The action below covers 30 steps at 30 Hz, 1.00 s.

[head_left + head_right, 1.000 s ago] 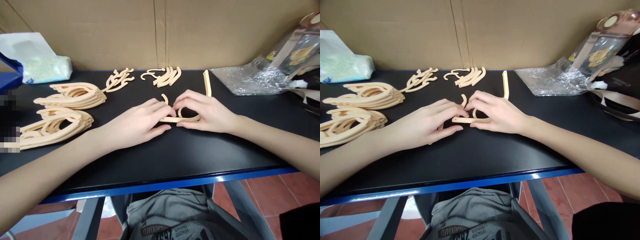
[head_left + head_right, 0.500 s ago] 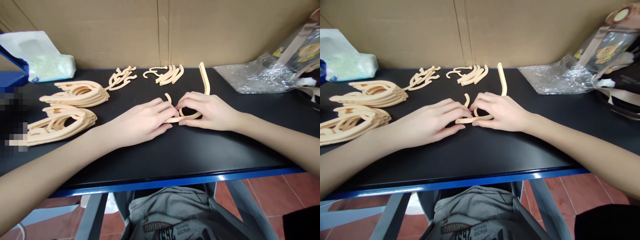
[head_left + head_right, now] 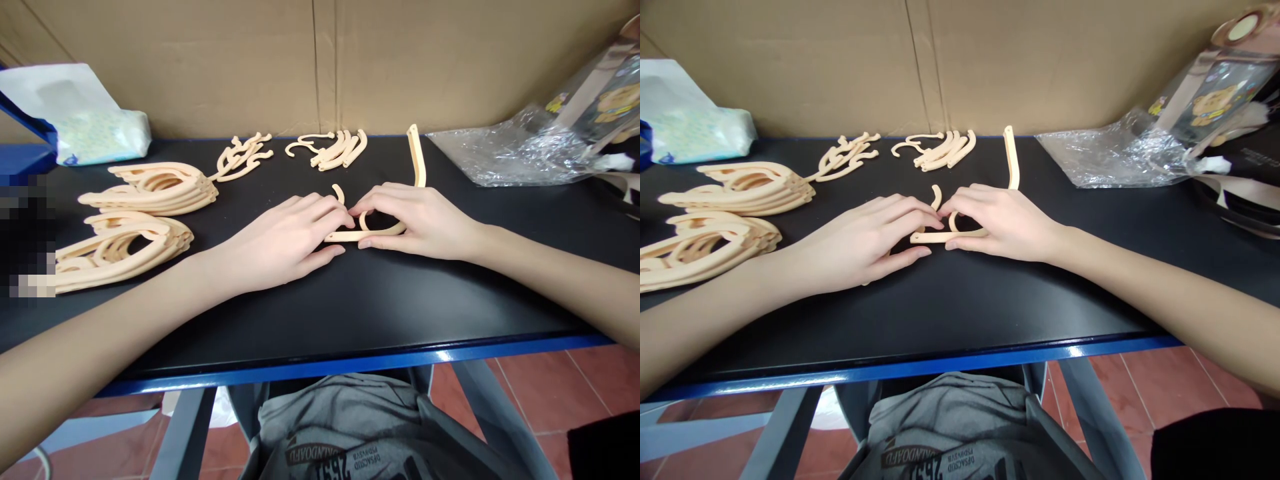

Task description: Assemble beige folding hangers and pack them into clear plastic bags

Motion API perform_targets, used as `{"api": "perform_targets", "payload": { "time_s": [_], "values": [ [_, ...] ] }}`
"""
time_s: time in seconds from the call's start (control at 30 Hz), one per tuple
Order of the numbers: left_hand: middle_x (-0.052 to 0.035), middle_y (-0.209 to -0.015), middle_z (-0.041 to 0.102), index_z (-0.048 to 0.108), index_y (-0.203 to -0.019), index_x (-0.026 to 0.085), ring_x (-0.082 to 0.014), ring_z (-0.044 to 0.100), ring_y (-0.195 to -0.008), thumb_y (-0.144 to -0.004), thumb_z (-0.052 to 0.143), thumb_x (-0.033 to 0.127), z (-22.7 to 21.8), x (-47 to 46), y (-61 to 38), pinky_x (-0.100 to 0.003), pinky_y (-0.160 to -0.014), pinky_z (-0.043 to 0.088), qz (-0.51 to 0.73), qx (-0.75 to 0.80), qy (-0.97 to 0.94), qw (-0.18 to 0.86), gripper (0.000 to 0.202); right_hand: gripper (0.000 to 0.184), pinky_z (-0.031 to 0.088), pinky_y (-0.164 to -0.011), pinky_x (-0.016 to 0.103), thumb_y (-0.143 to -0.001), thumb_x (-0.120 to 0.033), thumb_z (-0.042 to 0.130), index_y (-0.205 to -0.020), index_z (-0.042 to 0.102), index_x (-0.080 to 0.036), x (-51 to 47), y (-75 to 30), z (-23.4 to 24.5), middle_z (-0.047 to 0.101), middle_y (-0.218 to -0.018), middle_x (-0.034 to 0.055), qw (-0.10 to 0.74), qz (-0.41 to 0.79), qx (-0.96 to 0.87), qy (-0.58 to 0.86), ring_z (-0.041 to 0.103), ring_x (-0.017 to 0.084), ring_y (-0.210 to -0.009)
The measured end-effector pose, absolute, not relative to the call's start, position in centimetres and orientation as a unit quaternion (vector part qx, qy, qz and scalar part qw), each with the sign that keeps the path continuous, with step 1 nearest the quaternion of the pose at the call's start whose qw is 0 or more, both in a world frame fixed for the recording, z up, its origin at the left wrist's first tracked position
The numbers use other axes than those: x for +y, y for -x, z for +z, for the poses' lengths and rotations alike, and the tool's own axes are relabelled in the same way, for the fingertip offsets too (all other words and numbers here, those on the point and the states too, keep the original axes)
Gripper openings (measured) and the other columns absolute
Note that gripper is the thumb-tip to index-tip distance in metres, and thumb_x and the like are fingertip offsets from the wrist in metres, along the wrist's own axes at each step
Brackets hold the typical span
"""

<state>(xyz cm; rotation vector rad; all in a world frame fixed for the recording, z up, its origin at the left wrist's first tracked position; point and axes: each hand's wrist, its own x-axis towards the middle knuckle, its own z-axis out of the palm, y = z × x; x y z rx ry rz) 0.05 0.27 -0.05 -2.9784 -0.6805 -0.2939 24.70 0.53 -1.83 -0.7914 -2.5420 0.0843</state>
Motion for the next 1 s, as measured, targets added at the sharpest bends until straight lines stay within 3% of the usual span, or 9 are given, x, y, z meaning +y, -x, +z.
{"api": "perform_targets", "payload": {
  "time_s": [0.57, 1.0],
  "values": [
    [-0.014, -0.129, 0.058, 0.056, -0.125, 0.012, -0.0277, 0.055, -0.113, -0.1, 0.044, 0.031, -0.33, 0.48, -0.01, -0.044, -0.097, 0.045, -0.081, -0.233, 0.969, 0.025, 0.033, 0.032, 0.049, -0.077, 0.035, -0.095, -0.048, 0.055, -0.107, 0.064, -0.02, 0.55, -24.7, -1.74, 0.069, -0.101, 0.0061, 0.226, 0.021, -0.935, 0.272, 0.063, 0.022, -0.09],
    [-0.0132, -0.121, 0.061, 0.058, -0.12, 0.012, -0.0281, 0.056, -0.111, -0.101, 0.043, 0.033, -0.29, 0.65, 0.15, -0.044, -0.096, 0.045, -0.087, -0.228, 0.969, 0.027, 0.031, 0.035, 0.048, -0.077, 0.035, -0.096, -0.05, 0.052, -0.107, 0.064, -0.019, 0.56, -24.8, -1.86, 0.068, -0.1, 0.0064, 0.223, 0.014, -0.937, 0.268, 0.062, 0.022, -0.09]
  ]
}}
